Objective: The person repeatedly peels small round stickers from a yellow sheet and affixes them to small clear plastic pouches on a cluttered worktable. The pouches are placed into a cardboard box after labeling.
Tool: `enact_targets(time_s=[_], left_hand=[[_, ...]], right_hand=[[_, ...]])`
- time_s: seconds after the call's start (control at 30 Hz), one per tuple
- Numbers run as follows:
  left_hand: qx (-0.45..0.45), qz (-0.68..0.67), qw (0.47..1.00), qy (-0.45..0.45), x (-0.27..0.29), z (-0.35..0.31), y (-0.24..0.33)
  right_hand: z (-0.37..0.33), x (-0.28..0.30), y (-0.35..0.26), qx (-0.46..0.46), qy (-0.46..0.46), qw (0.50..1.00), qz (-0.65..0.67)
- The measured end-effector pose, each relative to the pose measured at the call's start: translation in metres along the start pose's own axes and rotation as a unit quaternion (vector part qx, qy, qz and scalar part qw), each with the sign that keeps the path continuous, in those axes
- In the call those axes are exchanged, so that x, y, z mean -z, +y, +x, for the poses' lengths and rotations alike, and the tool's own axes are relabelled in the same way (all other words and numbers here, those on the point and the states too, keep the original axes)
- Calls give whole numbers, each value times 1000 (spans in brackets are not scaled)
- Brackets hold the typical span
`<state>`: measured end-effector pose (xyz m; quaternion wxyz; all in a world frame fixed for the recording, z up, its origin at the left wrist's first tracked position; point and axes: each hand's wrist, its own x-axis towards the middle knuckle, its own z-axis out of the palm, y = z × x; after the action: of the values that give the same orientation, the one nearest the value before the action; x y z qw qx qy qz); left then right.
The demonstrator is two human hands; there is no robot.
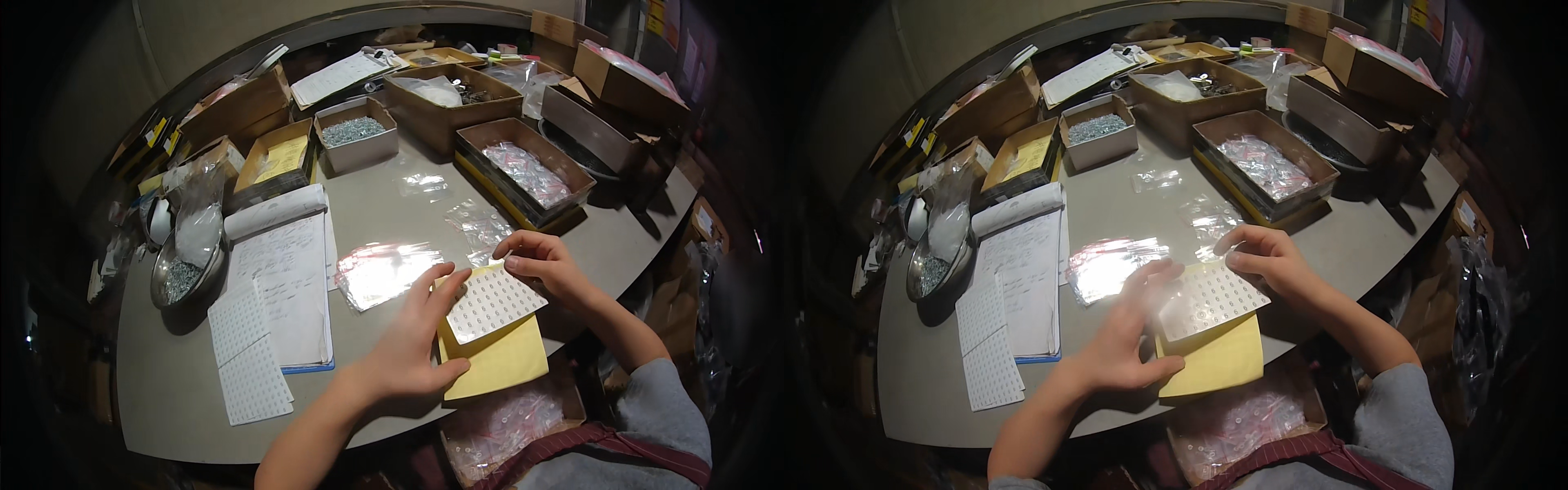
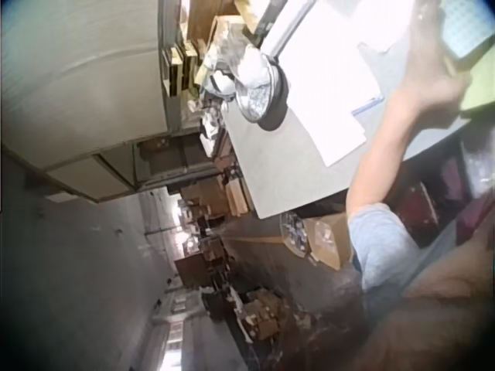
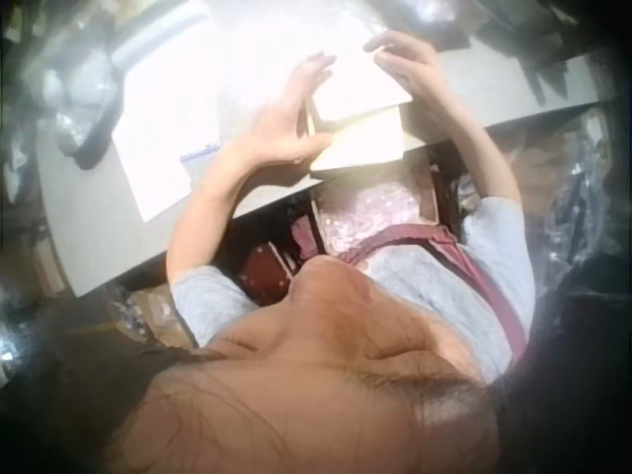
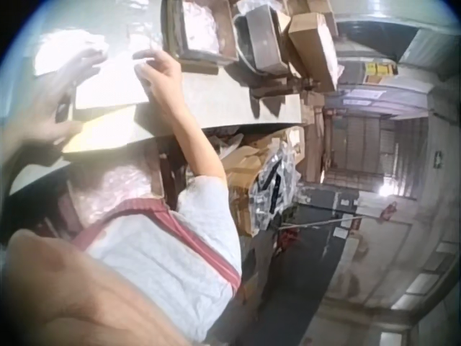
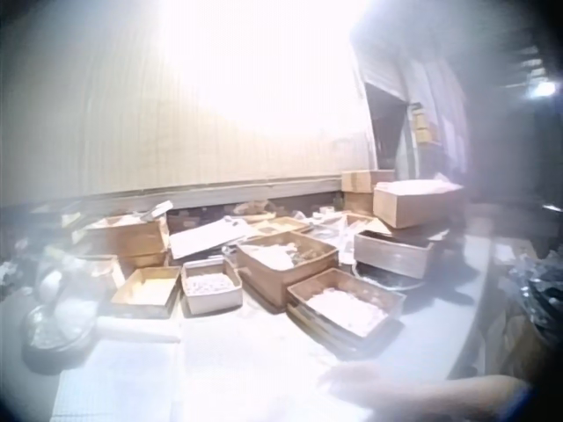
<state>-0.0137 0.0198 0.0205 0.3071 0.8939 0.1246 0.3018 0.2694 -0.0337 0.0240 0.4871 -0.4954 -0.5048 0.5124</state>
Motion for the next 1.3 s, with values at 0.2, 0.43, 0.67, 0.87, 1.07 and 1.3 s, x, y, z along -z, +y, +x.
enact_targets(time_s=[0.2,0.43,0.67,0.87,1.07,1.3], left_hand=[[106,-35,989,98,-6,-6,-6],[272,-189,937,109,-5,-9,-7],[233,-350,899,125,-2,-2,4],[319,-507,793,110,13,1,-1],[253,-222,936,100,-9,-8,-8],[241,-187,944,122,-14,-8,-6]], right_hand=[[-14,-6,-2,-41,-72,996,11],[-12,-10,-18,4,-146,988,-54],[-6,-6,-4,33,-103,994,25],[-12,-4,-2,198,-112,957,-182],[-9,-8,0,184,-180,962,-93],[-3,-24,11,127,-117,967,-185]])
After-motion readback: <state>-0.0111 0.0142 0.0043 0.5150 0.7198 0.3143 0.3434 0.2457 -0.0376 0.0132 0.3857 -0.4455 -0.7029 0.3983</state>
